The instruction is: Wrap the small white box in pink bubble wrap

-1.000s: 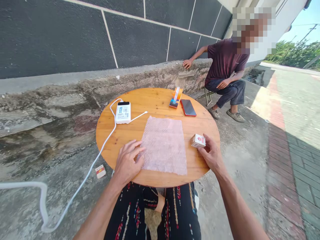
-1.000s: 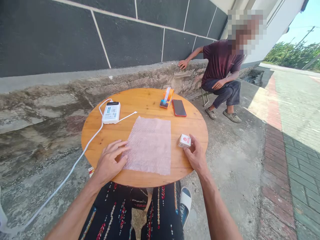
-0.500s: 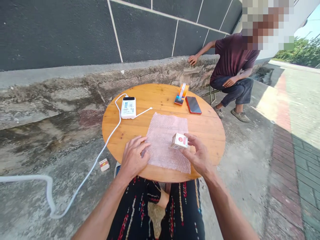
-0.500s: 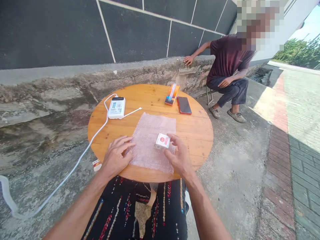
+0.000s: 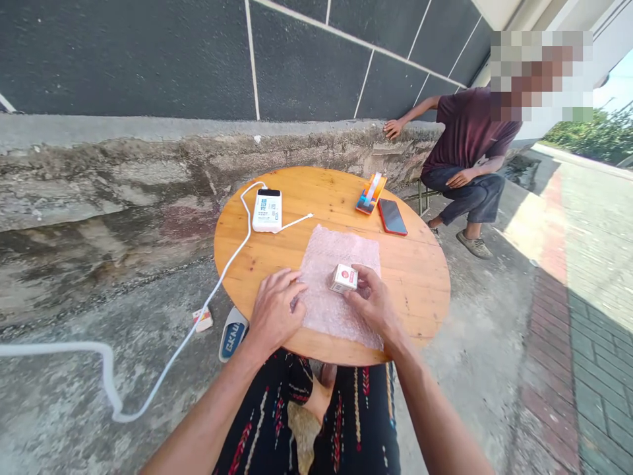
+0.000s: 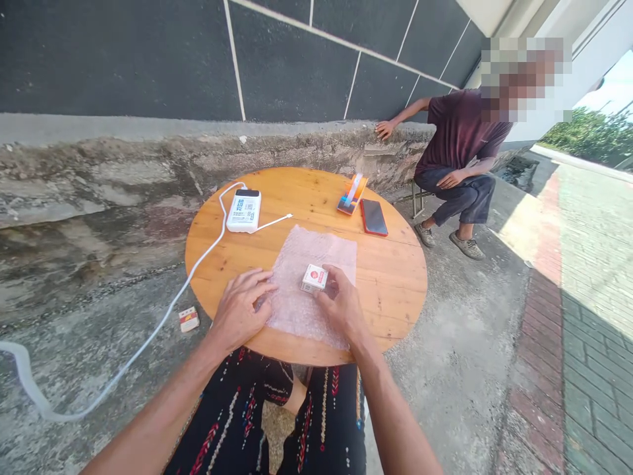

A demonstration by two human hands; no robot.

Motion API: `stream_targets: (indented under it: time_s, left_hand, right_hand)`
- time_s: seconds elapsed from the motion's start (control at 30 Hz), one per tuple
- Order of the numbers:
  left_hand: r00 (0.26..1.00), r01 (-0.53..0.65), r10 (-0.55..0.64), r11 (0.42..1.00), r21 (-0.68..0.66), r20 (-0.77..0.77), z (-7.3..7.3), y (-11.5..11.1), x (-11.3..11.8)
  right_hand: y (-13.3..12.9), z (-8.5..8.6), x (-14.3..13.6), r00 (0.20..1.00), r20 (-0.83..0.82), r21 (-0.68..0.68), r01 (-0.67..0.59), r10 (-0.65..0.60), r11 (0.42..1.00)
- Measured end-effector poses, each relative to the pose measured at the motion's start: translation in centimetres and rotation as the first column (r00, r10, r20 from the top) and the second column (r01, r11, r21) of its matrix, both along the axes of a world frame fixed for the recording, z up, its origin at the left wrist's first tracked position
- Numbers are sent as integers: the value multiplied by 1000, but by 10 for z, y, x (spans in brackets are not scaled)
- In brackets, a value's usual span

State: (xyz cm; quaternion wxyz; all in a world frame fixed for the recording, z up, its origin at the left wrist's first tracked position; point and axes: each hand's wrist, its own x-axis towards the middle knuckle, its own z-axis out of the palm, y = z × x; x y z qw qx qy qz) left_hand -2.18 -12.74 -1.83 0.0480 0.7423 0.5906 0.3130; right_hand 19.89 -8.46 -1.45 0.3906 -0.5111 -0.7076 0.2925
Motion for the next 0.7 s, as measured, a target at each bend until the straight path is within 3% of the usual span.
stream_targets:
  time_s: [0.7]
  left_hand:
    - [1000, -2, 2, 1000, 8, -2, -1, -1, 0]
  right_hand:
    - [2, -2, 0, 996, 33, 34, -85, 84, 996]
